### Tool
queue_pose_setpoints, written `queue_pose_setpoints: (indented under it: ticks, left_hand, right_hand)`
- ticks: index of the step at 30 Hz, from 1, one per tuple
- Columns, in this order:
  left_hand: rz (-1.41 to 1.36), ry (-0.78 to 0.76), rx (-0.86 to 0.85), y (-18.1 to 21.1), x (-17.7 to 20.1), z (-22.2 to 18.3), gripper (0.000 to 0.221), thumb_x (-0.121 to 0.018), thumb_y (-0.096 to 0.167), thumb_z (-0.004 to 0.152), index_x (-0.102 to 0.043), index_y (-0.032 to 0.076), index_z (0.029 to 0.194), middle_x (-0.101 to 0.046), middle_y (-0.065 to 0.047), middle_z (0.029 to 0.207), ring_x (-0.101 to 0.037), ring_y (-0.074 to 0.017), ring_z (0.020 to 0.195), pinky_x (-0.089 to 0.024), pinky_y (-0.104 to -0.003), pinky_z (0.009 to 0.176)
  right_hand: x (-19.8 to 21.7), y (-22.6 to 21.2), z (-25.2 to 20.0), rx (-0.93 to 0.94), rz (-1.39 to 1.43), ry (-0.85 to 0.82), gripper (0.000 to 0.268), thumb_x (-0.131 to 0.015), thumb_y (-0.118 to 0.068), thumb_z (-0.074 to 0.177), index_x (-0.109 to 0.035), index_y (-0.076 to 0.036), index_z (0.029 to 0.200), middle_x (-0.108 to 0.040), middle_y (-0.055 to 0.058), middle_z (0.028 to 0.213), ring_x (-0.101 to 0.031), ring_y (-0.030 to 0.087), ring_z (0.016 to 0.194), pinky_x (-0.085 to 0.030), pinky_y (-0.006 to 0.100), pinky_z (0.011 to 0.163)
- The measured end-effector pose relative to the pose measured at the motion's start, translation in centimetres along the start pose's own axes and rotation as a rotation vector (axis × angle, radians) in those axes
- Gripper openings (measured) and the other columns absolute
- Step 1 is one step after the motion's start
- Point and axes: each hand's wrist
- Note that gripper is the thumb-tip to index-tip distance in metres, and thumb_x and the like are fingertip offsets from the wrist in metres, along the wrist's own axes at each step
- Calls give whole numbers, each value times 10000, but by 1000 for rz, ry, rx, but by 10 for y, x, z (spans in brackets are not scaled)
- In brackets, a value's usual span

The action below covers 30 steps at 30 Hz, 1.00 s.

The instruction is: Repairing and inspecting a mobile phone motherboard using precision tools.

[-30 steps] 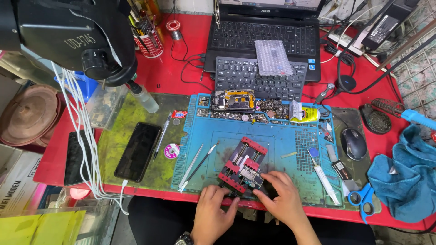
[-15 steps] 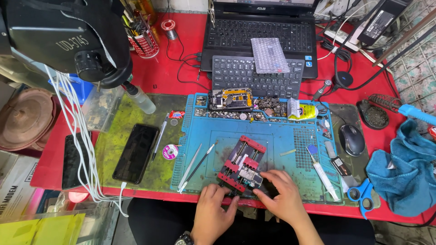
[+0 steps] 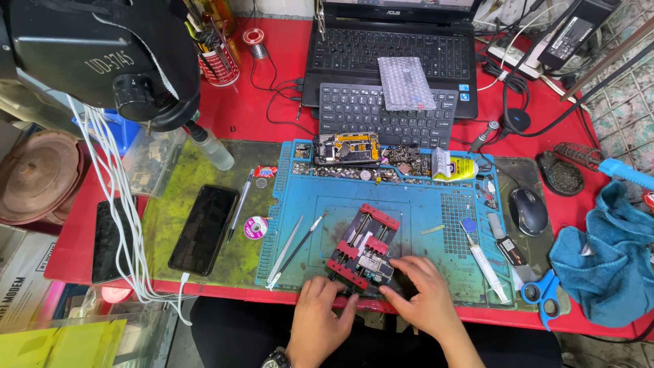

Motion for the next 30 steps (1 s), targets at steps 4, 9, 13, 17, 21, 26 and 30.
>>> queue_pose_setpoints:
  ticks: [4, 9, 13, 17, 21, 26, 30]
  left_hand:
    - [-2, 4, -4, 0, 0, 0, 254, -753, 344, 899, -708, 117, 1005, -614, -51, 911, -599, -274, 876, -530, -410, 725]
    - [-7, 6, 2, 1, 1, 1, 254, -748, 344, 901, -710, 116, 1006, -614, -55, 906, -599, -281, 869, -526, -417, 728]
    - [-9, 5, -1, 1, 1, 0, 252, -744, 345, 903, -708, 118, 1004, -611, -52, 902, -600, -277, 865, -524, -410, 732]
    - [-16, 15, -7, 2, 1, 0, 271, -746, 353, 906, -709, 108, 1016, -614, -53, 916, -600, -274, 881, -531, -409, 723]
    - [-23, 21, -6, 2, 2, -1, 278, -732, 363, 917, -718, 106, 1023, -614, -53, 915, -600, -271, 891, -533, -410, 718]
    - [-29, 35, 3, 5, 4, 1, 262, -741, 346, 907, -727, 104, 1008, -622, -45, 904, -606, -255, 883, -539, -395, 717]
    - [-16, 81, -33, 6, 4, 1, 250, -747, 335, 902, -726, 101, 988, -610, -46, 870, -599, -254, 840, -529, -388, 708]
  right_hand:
    - [-1, 1, 0, 12, -13, 4, 574, -813, -449, 797, -701, -173, 1288, -679, 29, 1225, -623, 209, 1168, -558, 416, 920]
    - [0, -1, 1, 36, -20, 11, 617, -814, -423, 795, -655, -132, 1315, -629, 60, 1245, -604, 233, 1168, -536, 413, 951]
    - [0, -3, 0, 49, -14, 15, 589, -818, -407, 802, -673, -113, 1291, -636, 56, 1247, -609, 233, 1171, -544, 431, 956]
    - [0, -4, 0, 63, -3, 36, 538, -817, -389, 802, -696, -112, 1247, -653, 39, 1222, -627, 225, 1154, -536, 421, 964]
    - [0, -3, 0, 42, 11, 41, 532, -825, -402, 796, -707, -113, 1226, -666, 44, 1214, -639, 227, 1147, -540, 427, 965]
    - [-1, -3, 0, -5, 16, 43, 527, -829, -401, 796, -705, -126, 1229, -661, 37, 1219, -638, 219, 1144, -542, 412, 942]
    - [-1, -6, 0, -10, 12, 53, 523, -824, -410, 801, -714, -125, 1225, -664, 39, 1218, -646, 224, 1143, -537, 410, 937]
Point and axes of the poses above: each hand's wrist, its own z-axis towards the middle knuckle, its own x-axis out of the back of the hand, y = z × x
